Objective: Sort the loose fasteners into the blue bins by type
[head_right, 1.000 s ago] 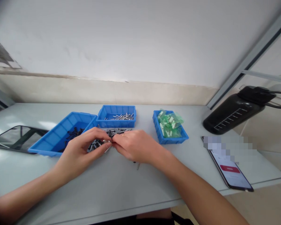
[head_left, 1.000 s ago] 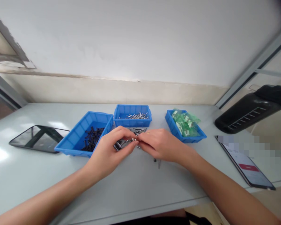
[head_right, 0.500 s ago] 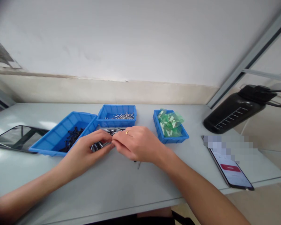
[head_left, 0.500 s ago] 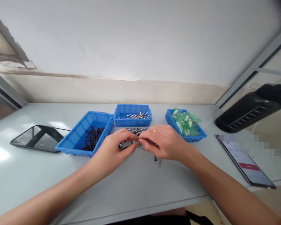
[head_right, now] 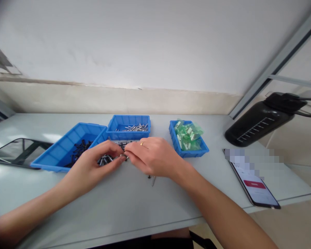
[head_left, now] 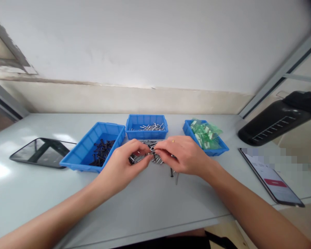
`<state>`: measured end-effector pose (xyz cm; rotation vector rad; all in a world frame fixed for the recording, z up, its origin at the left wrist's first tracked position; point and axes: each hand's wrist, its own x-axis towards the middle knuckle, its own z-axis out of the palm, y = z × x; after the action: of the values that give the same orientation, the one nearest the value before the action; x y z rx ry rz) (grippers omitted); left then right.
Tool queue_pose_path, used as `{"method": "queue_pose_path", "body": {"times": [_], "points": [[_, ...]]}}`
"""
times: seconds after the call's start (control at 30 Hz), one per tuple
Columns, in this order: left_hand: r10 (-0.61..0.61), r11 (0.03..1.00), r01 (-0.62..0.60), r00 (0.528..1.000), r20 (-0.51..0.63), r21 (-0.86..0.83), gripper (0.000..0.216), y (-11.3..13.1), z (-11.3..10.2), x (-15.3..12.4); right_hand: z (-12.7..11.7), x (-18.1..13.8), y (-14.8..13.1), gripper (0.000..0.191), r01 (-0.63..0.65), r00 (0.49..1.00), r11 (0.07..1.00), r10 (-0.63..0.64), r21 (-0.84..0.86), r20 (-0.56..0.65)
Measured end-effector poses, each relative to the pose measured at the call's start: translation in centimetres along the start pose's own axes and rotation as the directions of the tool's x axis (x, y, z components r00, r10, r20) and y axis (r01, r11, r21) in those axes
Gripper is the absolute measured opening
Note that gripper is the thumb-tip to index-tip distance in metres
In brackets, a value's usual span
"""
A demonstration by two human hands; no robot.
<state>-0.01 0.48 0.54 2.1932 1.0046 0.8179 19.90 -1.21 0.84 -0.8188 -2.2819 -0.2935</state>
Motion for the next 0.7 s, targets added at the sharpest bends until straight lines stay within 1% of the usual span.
{"method": "queue_pose_path", "body": {"times": [0.1, 0.17, 0.3, 0.37, 0.43, 0.53, 0.6, 0.7], "points": [[0.011, 1.0, -0.011, 0.997, -0.076, -0.009, 0.009, 0.1, -0.2, -0.1, -0.1, 0.0, 0.1, 0.018, -0.013, 0.998, 1.0, 0.012, -0.024, -0.056], [0.034, 0.999, -0.037, 0.993, -0.11, -0.02, 0.008, 0.0, -0.2, -0.2, -0.2, -0.1, 0.1, 0.018, -0.033, 0.998, 0.999, 0.032, -0.021, -0.056], [0.081, 0.994, -0.092, 0.979, -0.187, -0.052, 0.004, -0.4, -0.1, -0.3, 0.0, -0.1, 0.3, 0.022, -0.096, 0.994, 0.995, 0.095, 0.013, 0.059], [0.109, 0.991, -0.123, 0.971, -0.213, -0.056, 0.005, -0.5, 0.0, -0.3, 0.3, -0.1, 0.3, 0.022, -0.091, 0.989, 0.995, 0.087, 0.029, 0.117], [0.137, 0.987, -0.151, 0.97, -0.2, -0.059, 0.006, -0.5, 0.0, -0.3, 0.7, -0.1, 0.2, 0.023, -0.065, 0.987, 0.998, 0.06, 0.025, 0.152], [0.147, 0.985, -0.157, 0.979, -0.14, -0.066, 0.005, -0.4, 0.1, -0.3, 1.2, -0.2, -0.1, 0.026, -0.034, 0.981, 0.999, 0.032, 0.007, 0.192], [0.118, 0.988, -0.128, 0.986, -0.118, -0.083, 0.006, -0.4, 0.2, -0.4, 1.3, -0.1, -0.1, 0.026, -0.026, 0.978, 1.0, 0.026, 0.002, 0.207], [0.049, 0.992, -0.063, 0.992, -0.117, -0.113, 0.009, -0.4, 0.2, -0.4, 1.0, -0.1, 0.0, 0.023, -0.063, 0.978, 0.998, 0.063, -0.009, 0.2]]}}
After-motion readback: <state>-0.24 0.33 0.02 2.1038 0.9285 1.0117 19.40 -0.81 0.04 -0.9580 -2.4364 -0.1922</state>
